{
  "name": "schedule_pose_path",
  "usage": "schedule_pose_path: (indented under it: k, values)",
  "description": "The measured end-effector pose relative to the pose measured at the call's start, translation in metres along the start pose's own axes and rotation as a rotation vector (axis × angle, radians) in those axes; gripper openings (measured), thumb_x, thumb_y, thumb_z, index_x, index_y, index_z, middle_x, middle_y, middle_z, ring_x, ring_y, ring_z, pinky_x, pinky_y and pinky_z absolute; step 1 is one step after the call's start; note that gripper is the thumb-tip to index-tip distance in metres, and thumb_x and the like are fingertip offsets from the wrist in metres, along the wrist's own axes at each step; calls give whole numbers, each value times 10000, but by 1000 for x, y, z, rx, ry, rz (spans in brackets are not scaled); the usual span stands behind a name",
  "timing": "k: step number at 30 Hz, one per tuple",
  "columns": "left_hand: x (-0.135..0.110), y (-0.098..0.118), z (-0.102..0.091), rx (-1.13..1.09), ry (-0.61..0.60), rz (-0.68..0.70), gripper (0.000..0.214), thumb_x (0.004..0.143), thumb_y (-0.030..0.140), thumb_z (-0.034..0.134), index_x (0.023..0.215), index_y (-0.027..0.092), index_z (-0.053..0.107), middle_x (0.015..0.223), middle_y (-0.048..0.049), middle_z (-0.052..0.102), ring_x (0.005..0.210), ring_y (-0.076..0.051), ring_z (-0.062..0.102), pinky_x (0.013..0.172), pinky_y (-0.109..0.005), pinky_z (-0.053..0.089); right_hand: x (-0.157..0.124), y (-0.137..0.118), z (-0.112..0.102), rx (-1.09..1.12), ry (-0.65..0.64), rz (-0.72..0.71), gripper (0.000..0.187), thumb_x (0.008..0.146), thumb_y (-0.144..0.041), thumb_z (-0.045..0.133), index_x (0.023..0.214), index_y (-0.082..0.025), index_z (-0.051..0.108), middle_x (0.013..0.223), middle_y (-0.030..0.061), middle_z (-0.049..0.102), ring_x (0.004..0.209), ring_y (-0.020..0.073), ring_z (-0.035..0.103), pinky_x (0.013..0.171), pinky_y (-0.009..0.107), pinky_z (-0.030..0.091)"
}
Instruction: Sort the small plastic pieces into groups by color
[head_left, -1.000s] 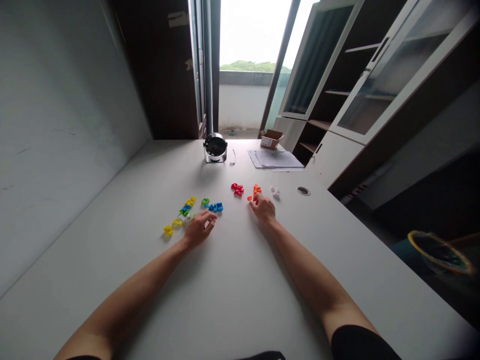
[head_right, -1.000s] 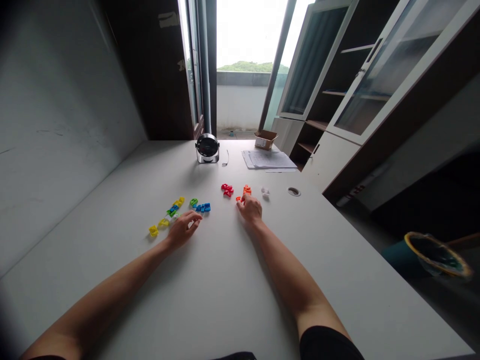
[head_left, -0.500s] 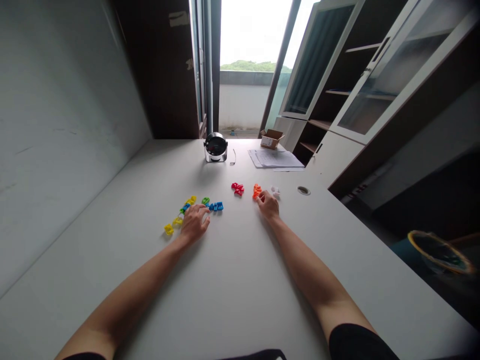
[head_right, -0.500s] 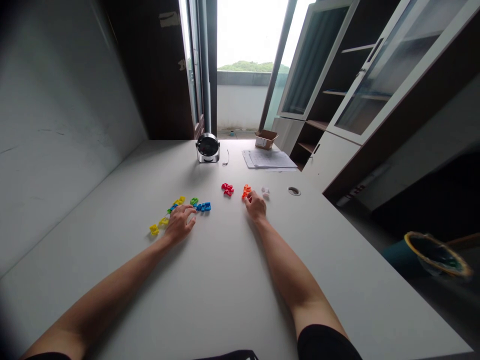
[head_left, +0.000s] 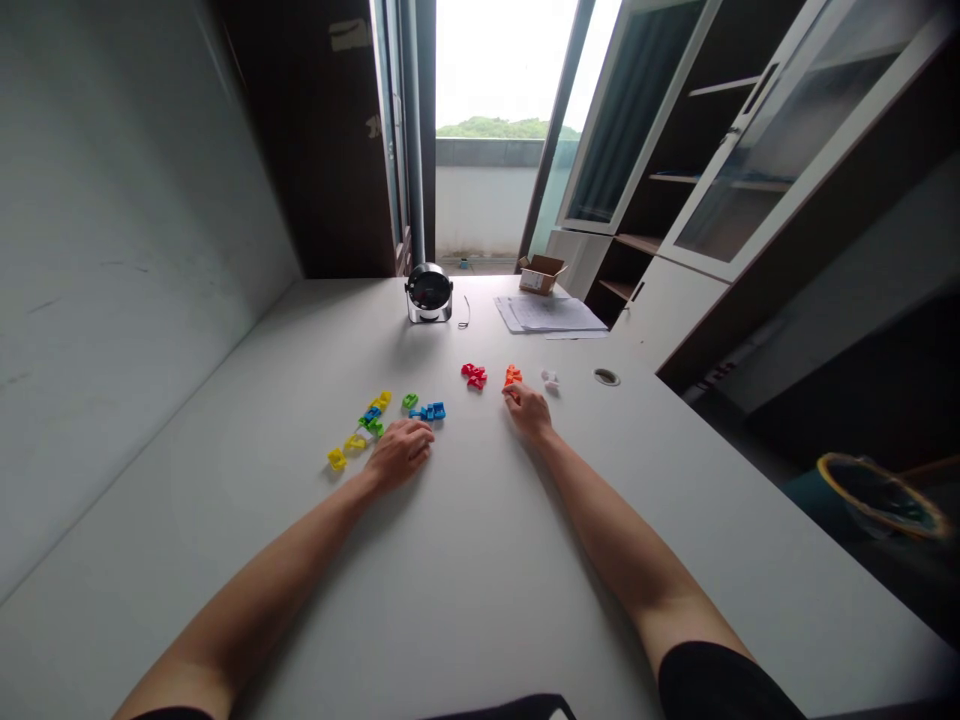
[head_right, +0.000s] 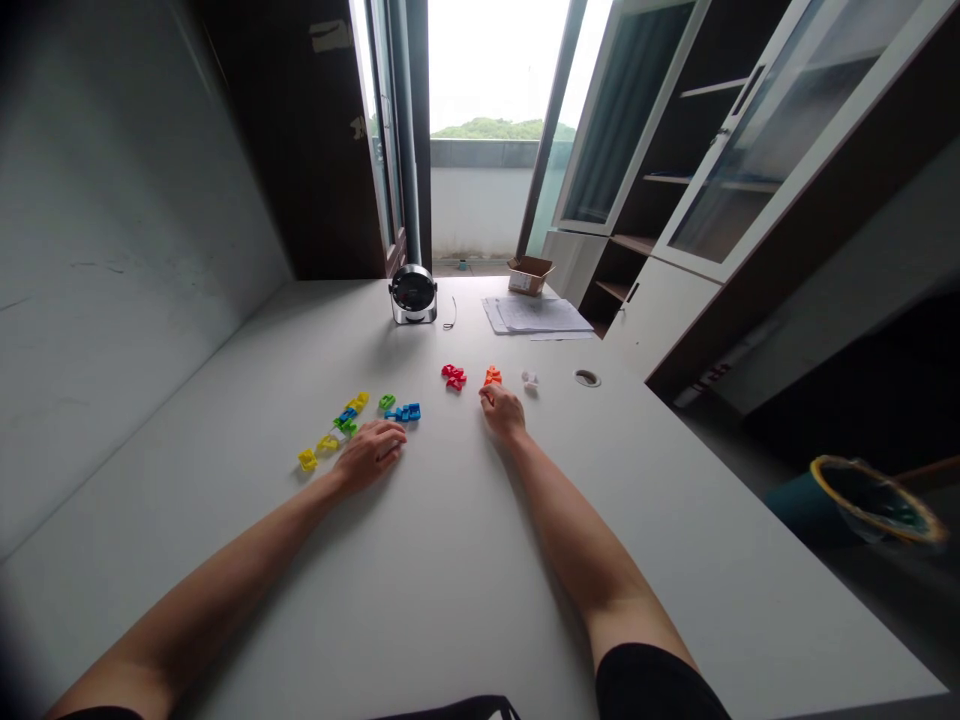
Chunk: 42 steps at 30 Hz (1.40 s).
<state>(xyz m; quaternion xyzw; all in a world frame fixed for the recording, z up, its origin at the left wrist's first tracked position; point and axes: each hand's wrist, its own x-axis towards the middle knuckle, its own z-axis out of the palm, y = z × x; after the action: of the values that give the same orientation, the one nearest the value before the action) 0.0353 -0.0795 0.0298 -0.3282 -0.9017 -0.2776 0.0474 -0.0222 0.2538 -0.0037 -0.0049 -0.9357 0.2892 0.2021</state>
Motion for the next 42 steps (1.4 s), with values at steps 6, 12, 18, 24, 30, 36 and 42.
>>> schedule_pose_path:
  k: [6,12,18,24,30,36,42]
  values:
    - [0,0,1,-43,-13,61,232,893,196,479,967,242,694,1116,-42,696,1114,-209,578,1077,-390,424,-1,-1,0,4,-10,-7,226,885,-268,502,960,-215,709,987,46,701,803,177,608,785,281,437]
    - [3,-9,-10,93,210,-161,332,821,81,454,981,244,695,1134,-43,690,1137,-235,555,1079,-418,381,-3,-3,-2,20,-9,-19,236,895,-311,501,950,-208,707,945,50,702,773,177,605,770,287,439]
    - [0,-38,-41,466,197,-475,302,887,209,427,1058,196,676,1085,-138,673,1066,-287,580,935,-415,408,-3,-5,-2,54,-13,-23,236,887,-319,502,939,-207,703,897,40,702,739,167,605,749,284,439]
    - [-4,-49,-51,513,-51,-648,336,921,407,410,1077,206,629,1011,-126,702,892,-256,657,820,-349,454,-3,-6,-3,95,-8,-20,218,885,-313,512,920,-208,699,875,29,702,742,162,614,728,276,427]
    - [-4,-40,-49,466,-159,-593,460,873,566,490,1180,240,597,1002,-132,716,927,-281,668,813,-351,463,-2,-5,-3,98,-5,-41,218,890,-317,507,917,-209,695,866,19,698,742,157,607,740,274,423]
    - [-5,-26,-55,473,-191,-517,409,869,483,545,1199,249,605,1028,-127,713,924,-266,658,809,-337,453,-3,-4,-3,96,-8,-47,206,891,-304,511,913,-211,694,867,17,698,728,151,596,730,269,417]
    - [-1,1,-54,464,-135,-354,362,948,471,420,1174,279,627,1076,-79,679,937,-221,639,809,-309,454,-1,-1,1,77,-11,-44,198,888,-280,526,930,-217,709,876,13,706,720,142,601,734,255,421]
